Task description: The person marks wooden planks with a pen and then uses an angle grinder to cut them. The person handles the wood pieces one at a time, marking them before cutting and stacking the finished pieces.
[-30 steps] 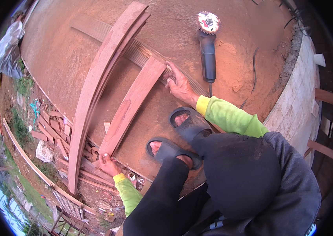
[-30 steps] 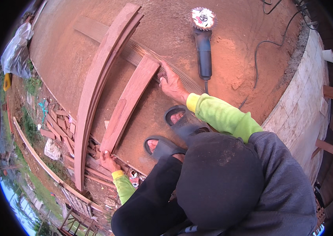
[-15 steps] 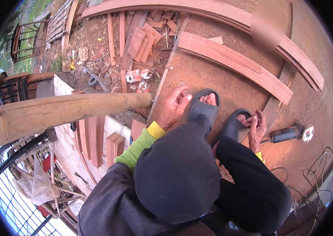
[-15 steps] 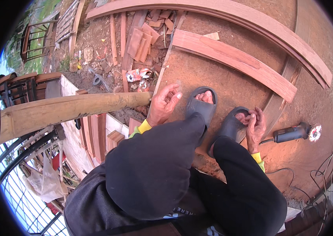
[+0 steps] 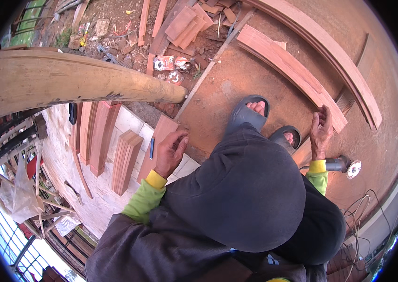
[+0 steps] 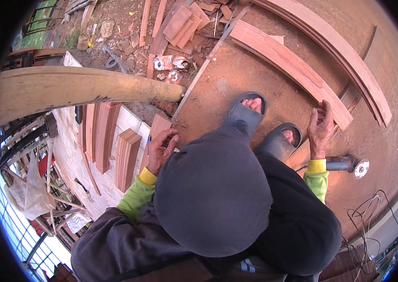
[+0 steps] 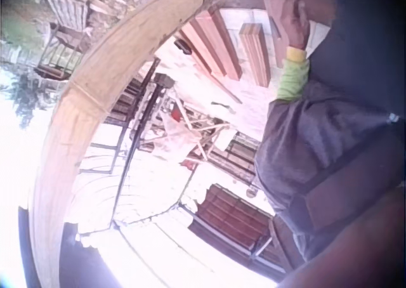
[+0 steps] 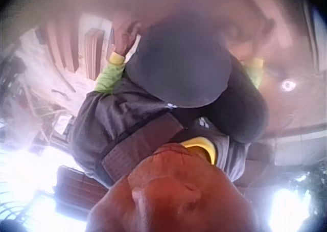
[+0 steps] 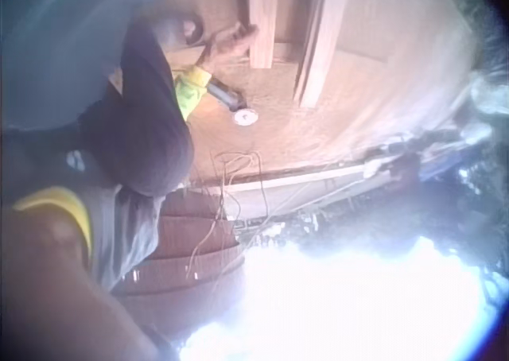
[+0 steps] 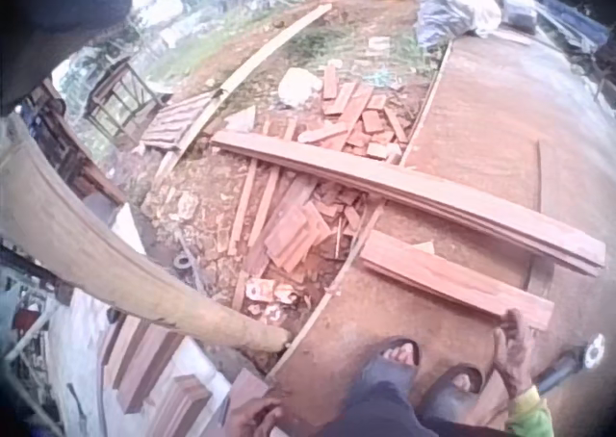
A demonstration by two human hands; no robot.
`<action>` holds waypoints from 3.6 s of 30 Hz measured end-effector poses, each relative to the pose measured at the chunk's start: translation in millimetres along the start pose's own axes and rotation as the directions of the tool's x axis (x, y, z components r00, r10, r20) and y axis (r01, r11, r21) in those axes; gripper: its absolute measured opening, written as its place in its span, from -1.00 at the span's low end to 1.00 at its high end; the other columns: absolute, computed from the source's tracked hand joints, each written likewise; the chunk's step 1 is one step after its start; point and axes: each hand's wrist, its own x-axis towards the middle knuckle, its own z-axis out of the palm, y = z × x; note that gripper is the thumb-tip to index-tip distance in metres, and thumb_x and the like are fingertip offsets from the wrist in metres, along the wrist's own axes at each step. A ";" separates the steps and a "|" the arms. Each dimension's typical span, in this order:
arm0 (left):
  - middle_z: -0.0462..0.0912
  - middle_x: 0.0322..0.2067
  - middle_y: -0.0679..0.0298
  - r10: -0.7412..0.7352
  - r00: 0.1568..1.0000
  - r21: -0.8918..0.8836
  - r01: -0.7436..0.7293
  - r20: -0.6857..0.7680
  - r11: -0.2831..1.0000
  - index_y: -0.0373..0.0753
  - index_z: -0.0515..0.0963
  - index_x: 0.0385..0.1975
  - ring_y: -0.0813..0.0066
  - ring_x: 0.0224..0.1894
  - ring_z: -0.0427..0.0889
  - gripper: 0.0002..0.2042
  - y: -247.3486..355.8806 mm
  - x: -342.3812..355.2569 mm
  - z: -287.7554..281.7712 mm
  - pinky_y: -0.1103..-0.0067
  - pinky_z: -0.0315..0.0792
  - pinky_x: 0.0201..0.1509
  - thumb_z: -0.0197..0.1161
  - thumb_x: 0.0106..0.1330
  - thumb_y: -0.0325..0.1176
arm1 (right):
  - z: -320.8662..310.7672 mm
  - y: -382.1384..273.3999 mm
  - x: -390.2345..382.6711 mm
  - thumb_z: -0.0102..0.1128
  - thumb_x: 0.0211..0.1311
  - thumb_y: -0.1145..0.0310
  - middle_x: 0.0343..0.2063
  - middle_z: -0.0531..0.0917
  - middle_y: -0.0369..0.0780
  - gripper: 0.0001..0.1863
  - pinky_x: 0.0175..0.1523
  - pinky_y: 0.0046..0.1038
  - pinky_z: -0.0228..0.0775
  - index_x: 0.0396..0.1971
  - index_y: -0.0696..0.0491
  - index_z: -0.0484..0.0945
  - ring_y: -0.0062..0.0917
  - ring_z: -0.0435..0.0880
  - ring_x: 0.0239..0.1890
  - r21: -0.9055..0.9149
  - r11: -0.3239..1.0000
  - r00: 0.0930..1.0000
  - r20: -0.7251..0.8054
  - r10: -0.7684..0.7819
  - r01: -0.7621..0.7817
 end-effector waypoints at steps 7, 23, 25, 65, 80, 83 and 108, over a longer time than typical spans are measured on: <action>0.57 -0.40 0.37 -0.130 0.934 0.110 0.175 -0.331 0.978 -0.32 0.55 -0.11 0.69 -0.42 0.45 -0.81 -54.3 -43.5 -64.9 0.70 0.39 -0.34 0.25 0.32 -0.46 | 11.2 23.3 -24.2 0.17 0.30 0.43 -0.07 0.60 -0.09 -0.57 -0.20 -0.55 0.51 0.14 0.21 0.39 -0.53 0.62 -0.20 -0.011 0.997 0.997 0.025 0.071 -0.071; 0.42 0.02 -0.02 0.015 0.992 0.760 0.088 -0.128 0.644 -0.36 0.29 0.16 -0.01 0.05 0.39 -0.26 -71.1 -55.9 -62.0 0.26 0.32 0.12 0.36 0.13 0.05 | 46.3 1.6 -98.0 0.16 0.29 0.43 -0.13 0.63 -0.13 -0.59 -0.06 -0.48 0.46 0.14 0.15 0.43 -0.52 0.61 -0.19 -0.024 0.918 0.888 0.247 0.389 -0.396; 0.39 0.06 -0.05 -0.012 0.991 0.773 0.109 -0.130 0.625 -0.38 0.26 0.20 -0.02 0.06 0.38 -0.23 -61.7 -45.1 -52.0 0.24 0.31 0.13 0.35 0.14 0.06 | 47.3 -4.0 -98.8 0.13 0.32 0.42 -0.14 0.63 -0.11 -0.62 -0.06 -0.47 0.47 0.12 0.16 0.45 -0.50 0.62 -0.19 -0.045 0.930 0.905 0.217 0.365 -0.364; 0.39 -0.07 -0.05 0.530 0.487 0.144 -0.815 0.695 0.561 -0.43 0.37 0.06 -0.07 -0.01 0.36 -0.22 36.3 125.2 227.1 0.19 0.27 0.14 0.56 -0.18 -0.19 | 40.9 -24.5 -46.7 0.24 -0.15 0.42 -0.25 0.58 -0.11 -0.70 0.20 -0.04 0.23 -0.32 0.17 0.57 -0.19 0.53 -0.04 -0.328 0.867 0.850 0.496 -0.179 0.374; 0.44 -0.15 -0.10 0.505 0.505 0.310 -0.852 0.700 0.422 -0.45 0.33 0.09 -0.11 -0.09 0.42 -0.16 49.6 144.6 206.3 0.17 0.35 0.01 0.59 -0.17 -0.10 | -61.3 -3.7 -37.8 0.12 0.16 0.55 -0.35 0.66 -0.16 -0.92 -0.27 -0.53 0.50 -0.41 0.16 0.40 -0.64 0.60 -0.41 0.698 0.691 0.882 -0.187 0.432 -0.190; 0.45 -0.17 -0.10 0.540 0.345 0.217 -0.933 0.768 0.287 -0.47 0.32 0.10 -0.10 -0.13 0.43 -0.17 123.0 175.4 219.2 0.21 0.37 -0.04 0.57 -0.11 -0.10 | -61.5 15.7 -40.7 0.08 0.33 0.46 -0.38 0.60 -0.17 -0.89 -0.30 -0.53 0.59 -0.28 0.16 0.38 -0.61 0.62 -0.45 0.898 0.432 0.741 -0.234 0.630 -0.084; 0.52 -0.12 -0.10 0.466 0.005 0.090 -0.983 0.885 -0.161 -0.48 0.30 0.11 -0.04 -0.08 0.44 -0.14 190.7 210.2 382.1 0.28 0.40 0.03 0.54 -0.11 -0.02 | -32.0 79.4 -24.9 0.23 0.20 0.37 -0.48 0.65 0.00 -0.80 -0.25 -0.30 0.50 -0.29 0.20 0.56 -0.25 0.69 -0.39 0.580 0.741 0.506 -0.552 0.663 -0.338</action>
